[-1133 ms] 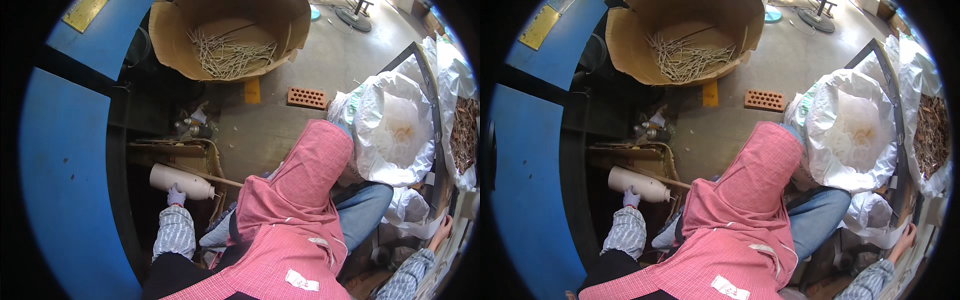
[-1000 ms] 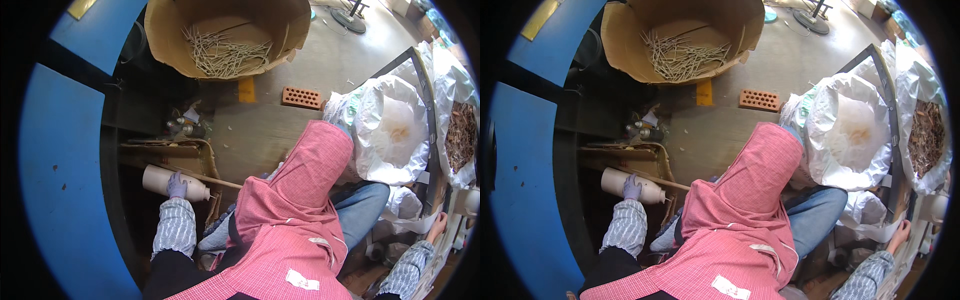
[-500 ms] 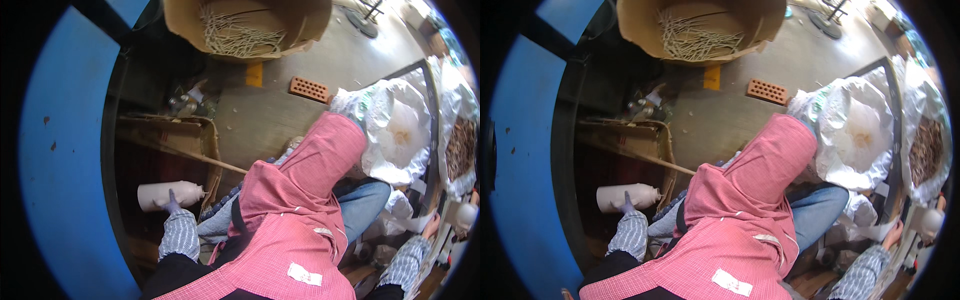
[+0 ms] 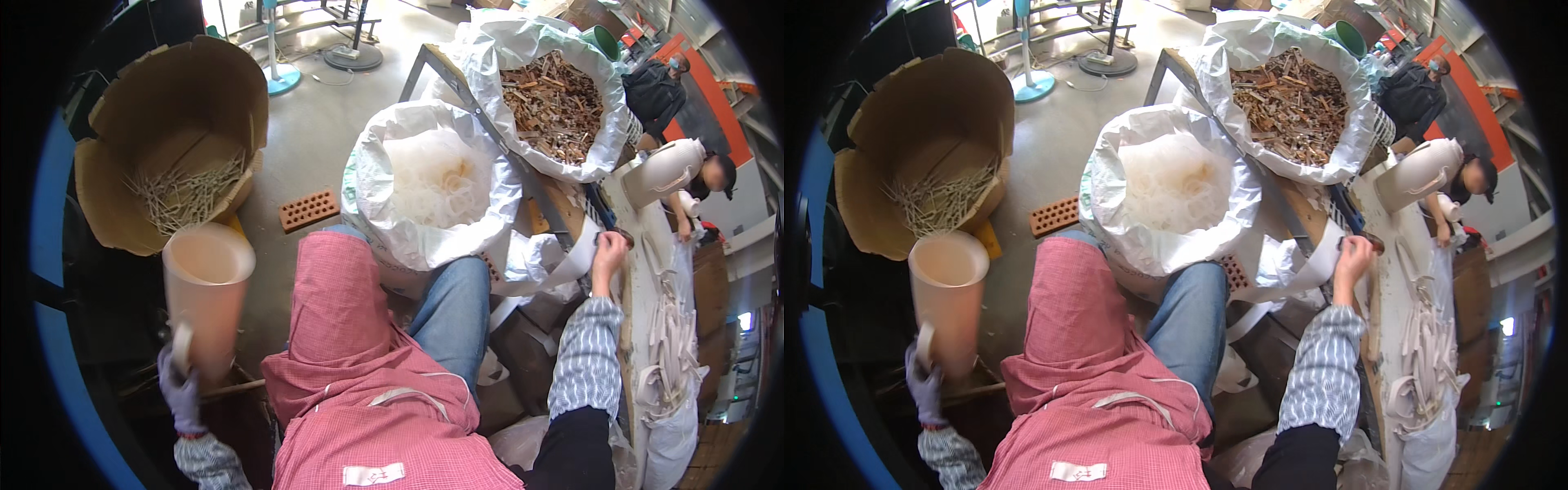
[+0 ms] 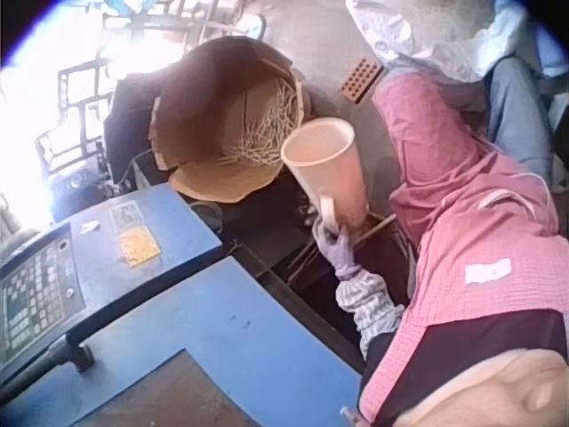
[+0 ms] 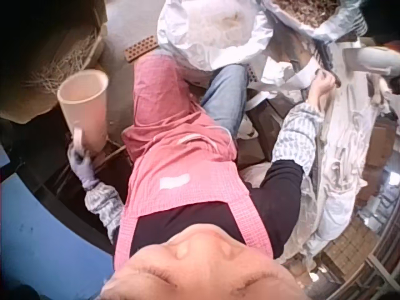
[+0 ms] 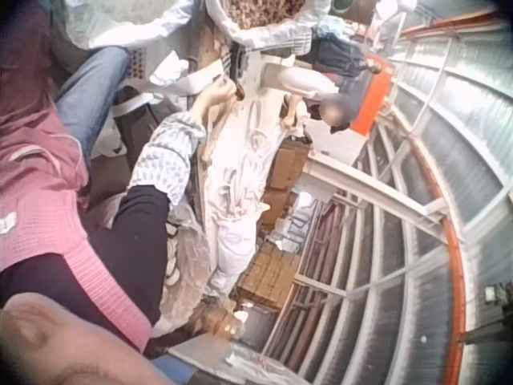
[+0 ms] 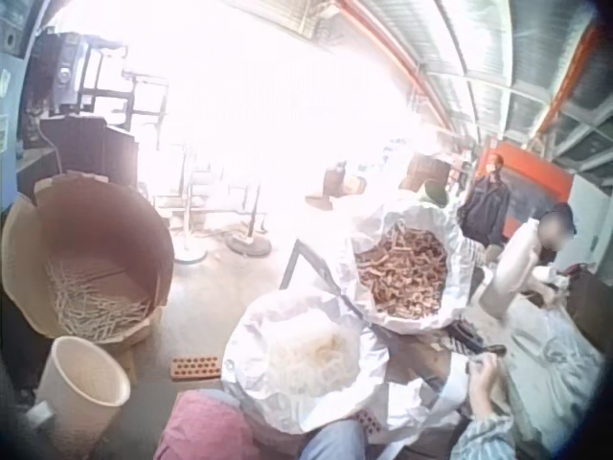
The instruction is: The person assembles a white thermos by inserting a cork stopper, attaching a handle, and securing a lid. They repeat this process for multiple units, placing finished thermoses on a nearby table.
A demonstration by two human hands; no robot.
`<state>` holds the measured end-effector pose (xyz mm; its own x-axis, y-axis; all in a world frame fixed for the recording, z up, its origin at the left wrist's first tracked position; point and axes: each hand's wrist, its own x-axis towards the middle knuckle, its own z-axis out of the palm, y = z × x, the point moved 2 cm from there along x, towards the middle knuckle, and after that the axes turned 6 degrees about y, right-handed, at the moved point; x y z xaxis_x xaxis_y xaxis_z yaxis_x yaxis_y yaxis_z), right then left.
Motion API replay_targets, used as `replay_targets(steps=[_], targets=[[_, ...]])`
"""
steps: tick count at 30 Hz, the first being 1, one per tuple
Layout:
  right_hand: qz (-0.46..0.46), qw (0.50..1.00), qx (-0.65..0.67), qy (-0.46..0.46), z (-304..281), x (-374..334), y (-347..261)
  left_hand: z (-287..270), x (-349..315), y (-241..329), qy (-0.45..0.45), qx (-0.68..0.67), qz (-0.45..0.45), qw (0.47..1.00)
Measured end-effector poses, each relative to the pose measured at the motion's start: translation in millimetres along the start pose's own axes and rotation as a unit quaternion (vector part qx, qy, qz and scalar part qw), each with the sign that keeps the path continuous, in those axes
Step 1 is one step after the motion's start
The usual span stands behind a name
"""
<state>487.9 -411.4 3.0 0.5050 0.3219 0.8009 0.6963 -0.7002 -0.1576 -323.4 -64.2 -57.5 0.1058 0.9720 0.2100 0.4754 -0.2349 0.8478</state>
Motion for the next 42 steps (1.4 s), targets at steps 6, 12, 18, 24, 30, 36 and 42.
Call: replay_targets(steps=[6,12,18,24,30,36,42], targets=[[0.192,0.852,0.479,-0.088,-35.9,-48.9,-167.2,178.7,49.0,189.5,-0.078,0.015,0.479,0.874],[0.201,0.677,0.637,-0.309,13.5,-137.3,-300.1,267.5,67.3,122.1,-0.417,-0.097,0.32,0.845],[0.107,0.694,0.645,-0.3,-2.0,-137.4,-325.1,298.1,117.3,232.0,-0.361,-0.355,0.025,0.862],[0.018,0.768,0.585,-0.259,-38.7,-79.9,-338.3,282.7,140.3,268.4,-0.453,-0.19,0.161,0.856],[0.179,0.641,0.639,-0.386,-50.8,-72.6,-350.1,251.5,148.2,227.4,-0.429,-0.253,0.118,0.859],[0.175,0.647,0.587,-0.454,-52.8,-61.6,-390.7,236.7,141.2,220.1,-0.429,-0.234,0.212,0.846],[0.196,0.662,0.587,-0.423,-50.4,-63.6,-405.7,225.5,126.8,231.4,-0.388,-0.138,0.225,0.883]])
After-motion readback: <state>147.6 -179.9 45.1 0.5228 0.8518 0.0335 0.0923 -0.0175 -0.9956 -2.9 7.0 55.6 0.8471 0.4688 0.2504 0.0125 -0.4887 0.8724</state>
